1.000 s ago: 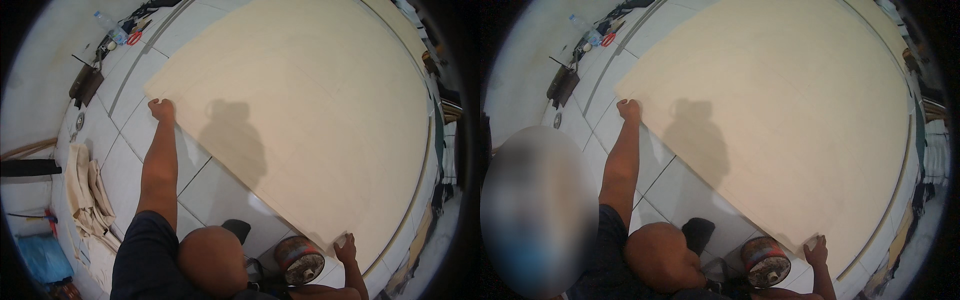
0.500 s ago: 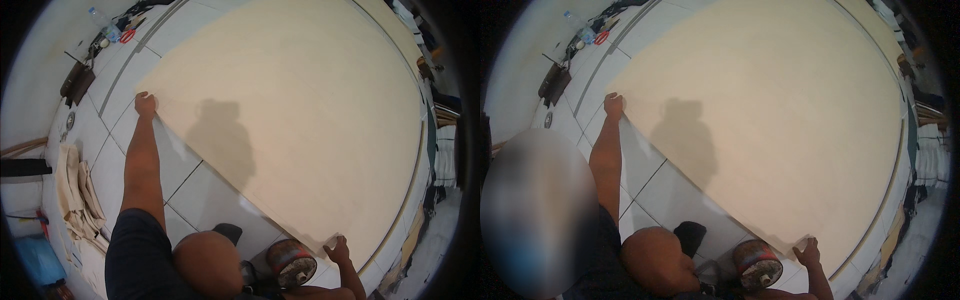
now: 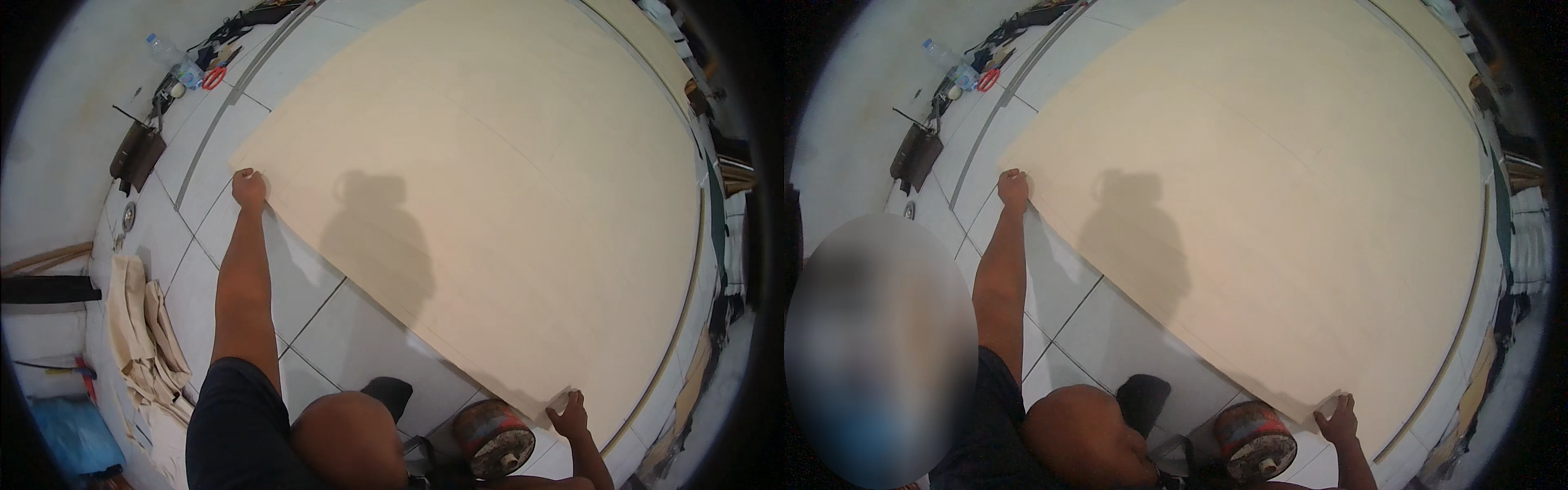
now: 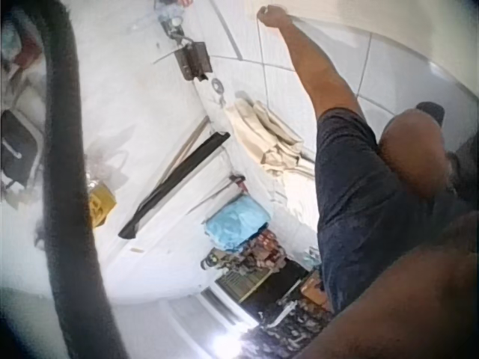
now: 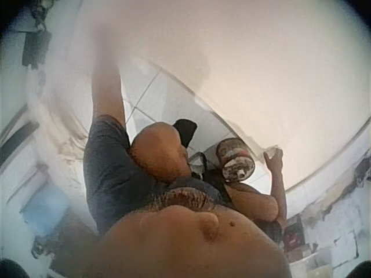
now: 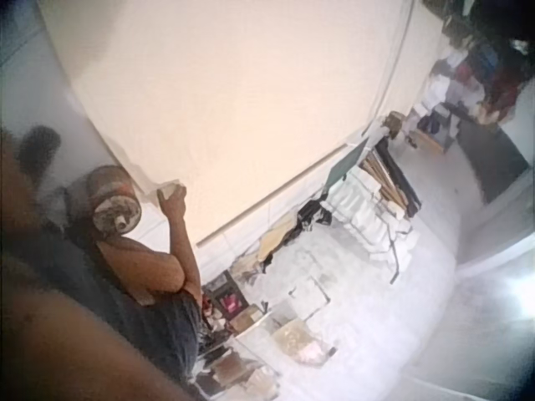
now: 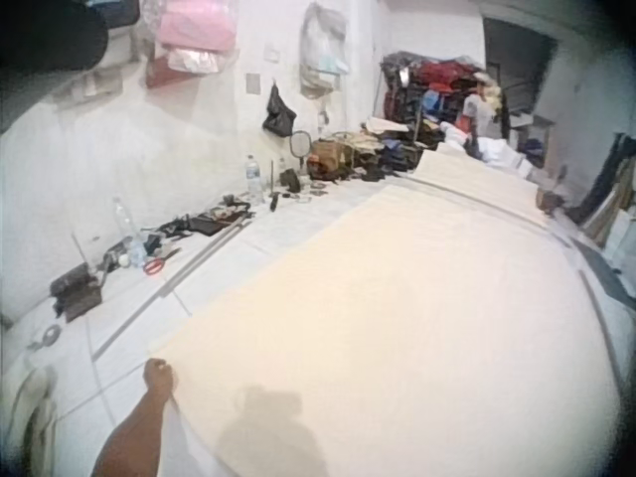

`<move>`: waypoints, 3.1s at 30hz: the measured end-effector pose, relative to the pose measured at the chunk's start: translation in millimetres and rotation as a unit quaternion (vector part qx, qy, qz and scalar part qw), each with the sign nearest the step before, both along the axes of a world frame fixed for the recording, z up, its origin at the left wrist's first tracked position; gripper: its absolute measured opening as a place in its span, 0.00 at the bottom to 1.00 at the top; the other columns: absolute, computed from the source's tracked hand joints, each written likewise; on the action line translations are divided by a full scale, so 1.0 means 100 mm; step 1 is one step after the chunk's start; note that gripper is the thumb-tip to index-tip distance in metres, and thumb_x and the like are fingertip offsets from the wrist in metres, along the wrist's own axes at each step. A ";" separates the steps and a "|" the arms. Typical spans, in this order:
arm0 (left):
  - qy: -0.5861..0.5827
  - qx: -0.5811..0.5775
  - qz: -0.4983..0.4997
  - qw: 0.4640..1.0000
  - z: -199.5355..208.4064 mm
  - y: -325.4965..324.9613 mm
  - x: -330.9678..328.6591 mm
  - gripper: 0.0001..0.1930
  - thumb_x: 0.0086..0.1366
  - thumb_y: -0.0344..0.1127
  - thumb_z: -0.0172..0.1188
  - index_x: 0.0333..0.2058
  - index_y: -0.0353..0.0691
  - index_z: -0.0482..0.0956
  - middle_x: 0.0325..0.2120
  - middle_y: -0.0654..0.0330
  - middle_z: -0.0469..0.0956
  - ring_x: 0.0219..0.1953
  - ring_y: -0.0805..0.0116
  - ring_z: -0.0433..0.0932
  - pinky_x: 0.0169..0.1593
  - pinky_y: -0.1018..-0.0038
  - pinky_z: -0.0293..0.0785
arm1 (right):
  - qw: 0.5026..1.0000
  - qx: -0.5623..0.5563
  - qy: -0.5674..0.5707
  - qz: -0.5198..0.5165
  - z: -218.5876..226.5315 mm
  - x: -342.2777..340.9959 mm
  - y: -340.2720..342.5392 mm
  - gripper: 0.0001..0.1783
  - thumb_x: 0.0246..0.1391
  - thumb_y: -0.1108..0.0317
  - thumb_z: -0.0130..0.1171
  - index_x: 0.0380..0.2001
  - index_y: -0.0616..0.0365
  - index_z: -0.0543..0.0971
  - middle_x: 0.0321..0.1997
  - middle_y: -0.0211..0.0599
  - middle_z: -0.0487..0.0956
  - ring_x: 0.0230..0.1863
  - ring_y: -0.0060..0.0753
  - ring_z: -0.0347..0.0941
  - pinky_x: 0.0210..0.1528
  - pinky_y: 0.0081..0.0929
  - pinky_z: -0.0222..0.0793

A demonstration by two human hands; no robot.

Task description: The person measures a large piece of off-white fabric on the floor using a wooden dowel, then cuts it with scissors. They fold the cut piece and smooth it out again, repeating the measuring and cutting process.

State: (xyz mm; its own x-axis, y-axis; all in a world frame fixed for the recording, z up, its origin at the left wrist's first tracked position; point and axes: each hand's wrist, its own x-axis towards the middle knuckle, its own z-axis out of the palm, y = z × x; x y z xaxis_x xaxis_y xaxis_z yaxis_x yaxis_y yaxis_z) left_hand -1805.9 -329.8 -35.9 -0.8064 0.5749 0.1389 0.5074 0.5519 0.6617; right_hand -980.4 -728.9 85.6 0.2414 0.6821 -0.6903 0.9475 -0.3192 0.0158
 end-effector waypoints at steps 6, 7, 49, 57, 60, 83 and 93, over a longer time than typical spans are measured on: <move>0.221 -0.068 -0.124 0.965 0.33 0.06 0.84 0.33 0.61 0.52 0.61 0.61 0.43 0.68 0.64 0.41 0.61 0.65 0.44 0.60 0.65 0.51 0.58 | 0.999 -0.025 -0.028 -0.025 0.09 0.00 0.02 0.52 0.45 0.47 0.69 0.62 0.72 0.57 0.68 0.69 0.53 0.67 0.67 0.59 0.62 0.49 0.66; 0.233 -0.106 -0.195 0.947 0.31 0.06 0.94 0.35 0.63 0.56 0.58 0.64 0.45 0.64 0.66 0.42 0.56 0.68 0.43 0.55 0.67 0.49 0.53 | 0.999 -0.032 -0.025 -0.027 0.08 -0.01 0.02 0.52 0.45 0.47 0.69 0.62 0.72 0.57 0.68 0.69 0.53 0.66 0.67 0.60 0.62 0.49 0.66; 0.306 -0.146 -0.655 0.675 0.38 -1.75 3.72 0.41 0.67 0.56 0.50 0.71 0.40 0.48 0.72 0.42 0.39 0.73 0.38 0.37 0.71 0.43 0.31 | 0.807 0.189 -0.147 -0.540 -0.26 2.24 -1.55 0.50 0.48 0.26 0.53 0.69 0.42 0.61 0.73 0.49 0.55 0.74 0.51 0.48 0.69 0.60 0.47; 0.257 -0.212 -0.597 0.730 0.67 -1.72 3.74 0.42 0.65 0.53 0.56 0.70 0.42 0.50 0.71 0.39 0.40 0.72 0.35 0.38 0.70 0.40 0.31 | 0.858 0.346 0.086 -0.369 0.09 1.07 -0.58 0.34 0.55 0.43 0.62 0.56 0.55 0.72 0.53 0.45 0.77 0.47 0.48 0.77 0.50 0.39 0.73; 0.256 -0.246 -0.471 0.808 0.44 -1.62 3.40 0.40 0.68 0.57 0.50 0.71 0.43 0.48 0.71 0.38 0.40 0.72 0.35 0.38 0.69 0.40 0.33 | 0.918 0.238 0.316 -0.020 0.45 -0.17 -0.40 0.34 0.53 0.43 0.62 0.58 0.50 0.72 0.52 0.43 0.78 0.46 0.50 0.77 0.47 0.42 0.74; 0.254 -0.171 -0.418 0.855 0.33 -1.56 3.22 0.40 0.68 0.63 0.47 0.70 0.46 0.53 0.69 0.37 0.45 0.71 0.34 0.42 0.70 0.43 0.36 | 0.855 0.418 0.284 0.119 1.20 -0.72 0.07 0.14 0.44 0.60 0.72 0.29 0.52 0.78 0.14 0.33 0.73 0.17 0.38 0.74 0.20 0.33 0.69; 0.302 -0.244 -0.421 0.820 0.40 -1.39 3.13 0.40 0.70 0.61 0.46 0.71 0.44 0.47 0.69 0.34 0.42 0.71 0.32 0.40 0.69 0.41 0.38 | 0.872 0.393 0.288 0.049 0.77 -0.58 0.74 0.15 0.44 0.61 0.72 0.32 0.51 0.77 0.22 0.36 0.79 0.20 0.36 0.78 0.21 0.32 0.72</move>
